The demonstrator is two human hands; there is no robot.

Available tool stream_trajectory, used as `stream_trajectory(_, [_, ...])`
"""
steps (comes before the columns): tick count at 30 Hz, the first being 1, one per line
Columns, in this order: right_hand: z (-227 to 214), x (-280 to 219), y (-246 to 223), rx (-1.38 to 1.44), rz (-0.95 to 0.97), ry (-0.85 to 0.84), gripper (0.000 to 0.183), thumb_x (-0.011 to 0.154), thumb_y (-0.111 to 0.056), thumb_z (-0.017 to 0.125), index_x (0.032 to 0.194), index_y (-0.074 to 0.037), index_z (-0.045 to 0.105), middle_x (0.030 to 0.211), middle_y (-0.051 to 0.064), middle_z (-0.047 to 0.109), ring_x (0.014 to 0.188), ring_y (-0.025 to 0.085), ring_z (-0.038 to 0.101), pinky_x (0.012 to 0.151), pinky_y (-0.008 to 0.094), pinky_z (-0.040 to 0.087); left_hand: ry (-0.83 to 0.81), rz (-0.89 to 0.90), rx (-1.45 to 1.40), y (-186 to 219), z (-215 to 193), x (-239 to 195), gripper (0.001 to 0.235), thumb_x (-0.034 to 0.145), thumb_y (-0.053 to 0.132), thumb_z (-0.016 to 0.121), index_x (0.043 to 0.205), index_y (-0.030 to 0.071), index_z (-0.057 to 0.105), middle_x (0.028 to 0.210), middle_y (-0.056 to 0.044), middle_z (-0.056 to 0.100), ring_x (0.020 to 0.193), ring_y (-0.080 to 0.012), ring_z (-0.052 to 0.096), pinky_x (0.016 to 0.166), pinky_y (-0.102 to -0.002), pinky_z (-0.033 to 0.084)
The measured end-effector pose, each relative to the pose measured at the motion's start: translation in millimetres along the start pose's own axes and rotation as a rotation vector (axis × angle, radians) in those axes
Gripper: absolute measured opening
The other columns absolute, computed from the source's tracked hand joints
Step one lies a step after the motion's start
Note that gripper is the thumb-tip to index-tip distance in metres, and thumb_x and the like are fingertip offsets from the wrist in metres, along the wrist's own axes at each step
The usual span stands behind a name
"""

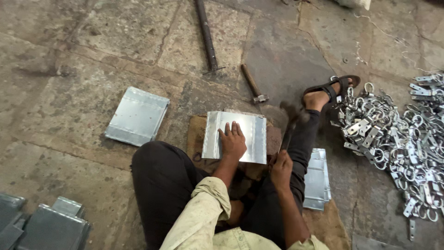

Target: The person shapes a metal sheet by hammering it against a stone block, periodically turning the sheet over and checking the edges.

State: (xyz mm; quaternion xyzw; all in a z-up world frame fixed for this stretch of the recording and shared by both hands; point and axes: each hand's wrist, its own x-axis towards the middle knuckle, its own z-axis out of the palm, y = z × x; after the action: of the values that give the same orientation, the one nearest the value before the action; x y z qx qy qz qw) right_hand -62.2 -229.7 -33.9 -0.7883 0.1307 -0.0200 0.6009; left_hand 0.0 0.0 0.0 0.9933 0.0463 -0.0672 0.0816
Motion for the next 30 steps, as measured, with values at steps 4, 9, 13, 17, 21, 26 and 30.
stream_trajectory(4, [3.0,6.8,-81.6,-0.413,-0.200,-0.233,0.053,0.111,-0.045,0.045,0.086,-0.001,0.064,0.065,0.003,0.059,0.061,0.014,0.055,0.057,0.032,0.046,0.104,0.006,0.019,1.1,-4.6,-3.2,0.066,0.099,0.025,0.048,0.157,-0.001,0.034,0.166,-0.016,0.035,0.152,-0.0442,0.028,0.114,-0.073,0.023])
stream_trajectory(9, [0.7,-18.0,-114.6,0.119,0.030,-0.247,0.060,0.120,-0.045,0.040,0.080,-0.002,0.049,0.063,0.003,0.042,0.054,0.017,0.038,0.051,0.035,0.031,0.124,0.002,0.025,-1.0,-2.7,-6.1,0.067,0.094,0.025,0.050,0.155,0.001,0.036,0.164,-0.015,0.035,0.151,-0.0429,0.029,0.114,-0.070,0.025])
stream_trajectory(13, [20.8,-30.8,-88.0,-0.176,-0.302,-0.118,0.051,0.110,-0.045,0.040,0.082,-0.005,0.055,0.065,0.002,0.051,0.058,0.011,0.050,0.053,0.029,0.042,0.125,0.046,-0.046,-7.4,-4.0,-16.9,0.067,0.097,0.028,0.047,0.157,0.001,0.033,0.166,-0.015,0.032,0.151,-0.0405,0.026,0.114,-0.068,0.025])
stream_trajectory(17, [-2.6,-7.1,-119.6,-0.143,0.179,-0.257,0.054,0.111,-0.046,0.039,0.078,-0.006,0.052,0.058,0.002,0.044,0.051,0.015,0.040,0.048,0.033,0.031,0.085,0.011,-0.129,-7.0,-13.6,-6.2,0.067,0.099,0.031,0.044,0.157,0.003,0.030,0.166,-0.012,0.028,0.151,-0.0368,0.023,0.112,-0.065,0.025])
stream_trajectory(21, [-2.4,-28.4,-123.0,0.002,-0.129,-0.106,0.059,0.116,-0.045,0.037,0.076,-0.003,0.048,0.062,0.003,0.044,0.054,0.015,0.041,0.051,0.036,0.035,0.161,-0.004,-0.132,-8.9,-20.8,-8.5,0.065,0.102,0.030,0.044,0.160,0.002,0.032,0.169,-0.011,0.031,0.156,-0.0345,0.024,0.118,-0.064,0.023])
stream_trajectory(26, [8.0,-8.0,-98.0,-0.383,-0.295,-0.176,0.051,0.109,-0.042,0.043,0.079,-0.005,0.059,0.062,0.001,0.051,0.057,0.012,0.052,0.054,0.034,0.043,0.105,-0.030,-0.148,-10.2,-46.4,-7.9,0.064,0.100,0.027,0.044,0.160,0.008,0.030,0.168,-0.005,0.027,0.156,-0.0293,0.020,0.120,-0.072,0.010])
stream_trajectory(30, [-8.6,-3.9,-95.2,-0.232,0.022,-0.228,0.058,0.113,-0.041,0.041,0.079,0.002,0.058,0.063,0.011,0.049,0.056,0.022,0.046,0.053,0.043,0.037,-0.020,-0.033,-0.122,-10.2,-52.9,-0.1,0.070,0.096,0.028,0.045,0.160,0.009,0.024,0.169,-0.005,0.020,0.155,-0.0304,0.015,0.117,-0.072,0.005])
